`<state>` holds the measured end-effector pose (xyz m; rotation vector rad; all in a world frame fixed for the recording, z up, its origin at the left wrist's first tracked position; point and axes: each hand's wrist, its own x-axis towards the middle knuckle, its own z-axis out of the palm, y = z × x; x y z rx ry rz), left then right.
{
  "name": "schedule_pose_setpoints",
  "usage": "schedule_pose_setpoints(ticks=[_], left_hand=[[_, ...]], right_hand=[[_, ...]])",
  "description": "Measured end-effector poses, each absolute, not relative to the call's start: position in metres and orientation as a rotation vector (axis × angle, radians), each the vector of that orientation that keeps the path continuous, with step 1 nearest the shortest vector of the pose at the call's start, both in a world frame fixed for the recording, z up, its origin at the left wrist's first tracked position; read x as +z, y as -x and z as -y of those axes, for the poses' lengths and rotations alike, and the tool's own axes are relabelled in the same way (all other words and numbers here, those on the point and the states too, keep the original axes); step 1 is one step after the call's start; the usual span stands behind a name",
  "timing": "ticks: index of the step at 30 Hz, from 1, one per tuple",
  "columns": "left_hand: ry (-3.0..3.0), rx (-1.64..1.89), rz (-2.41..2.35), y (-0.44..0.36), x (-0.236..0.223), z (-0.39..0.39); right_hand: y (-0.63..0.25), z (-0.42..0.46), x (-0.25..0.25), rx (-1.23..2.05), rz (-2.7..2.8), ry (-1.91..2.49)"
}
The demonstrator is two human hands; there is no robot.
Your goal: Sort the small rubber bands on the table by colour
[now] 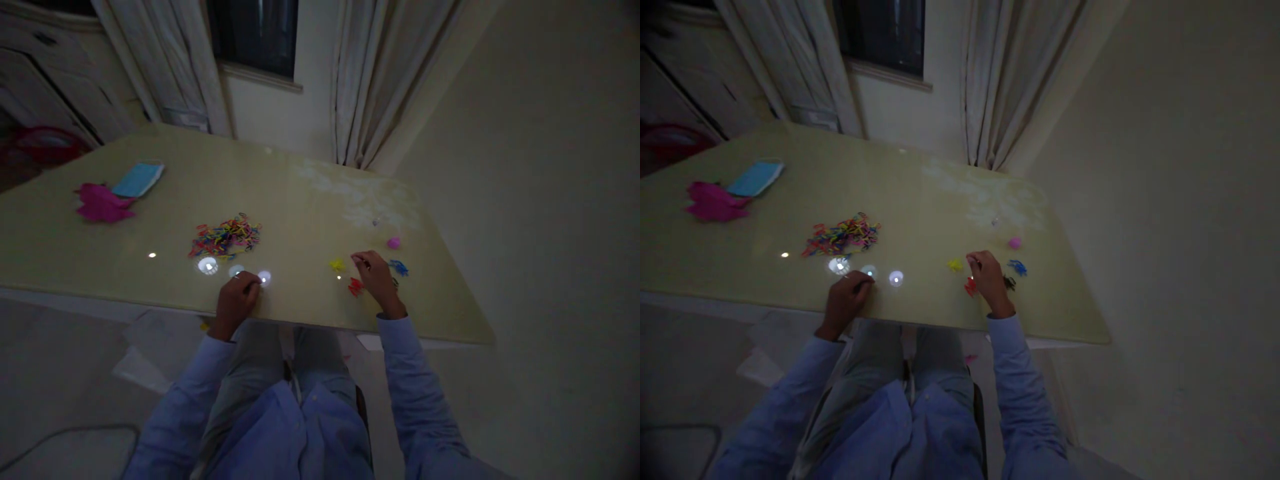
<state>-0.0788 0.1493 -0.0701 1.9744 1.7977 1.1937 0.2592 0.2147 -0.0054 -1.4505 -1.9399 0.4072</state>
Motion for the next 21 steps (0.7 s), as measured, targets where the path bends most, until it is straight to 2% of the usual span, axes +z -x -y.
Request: schedule_pose_setpoints(ticks=[8,12,16,21], left_hand=[[-1.779,1.293,-1.634,0.084,-0.064,-0.152],[-1.584,1.373,-1.652,0.103,-0.055,-0.158],[-1.502,1.452,-1.904,0.144,-0.045,-0.172],[-1.496,1.26,-2.243,0.207,-0.037,-0.198]], right_hand=[[-0.176,-0.16,-0.039,0.864,2.007,1.119],[-0.17,-0.157,-0.051,0.873,1.977,1.149],[-0.173,-0.156,-0.055,0.847,1.944,1.159],[-0.174,-0.155,-0.057,0.834,1.959,1.148]])
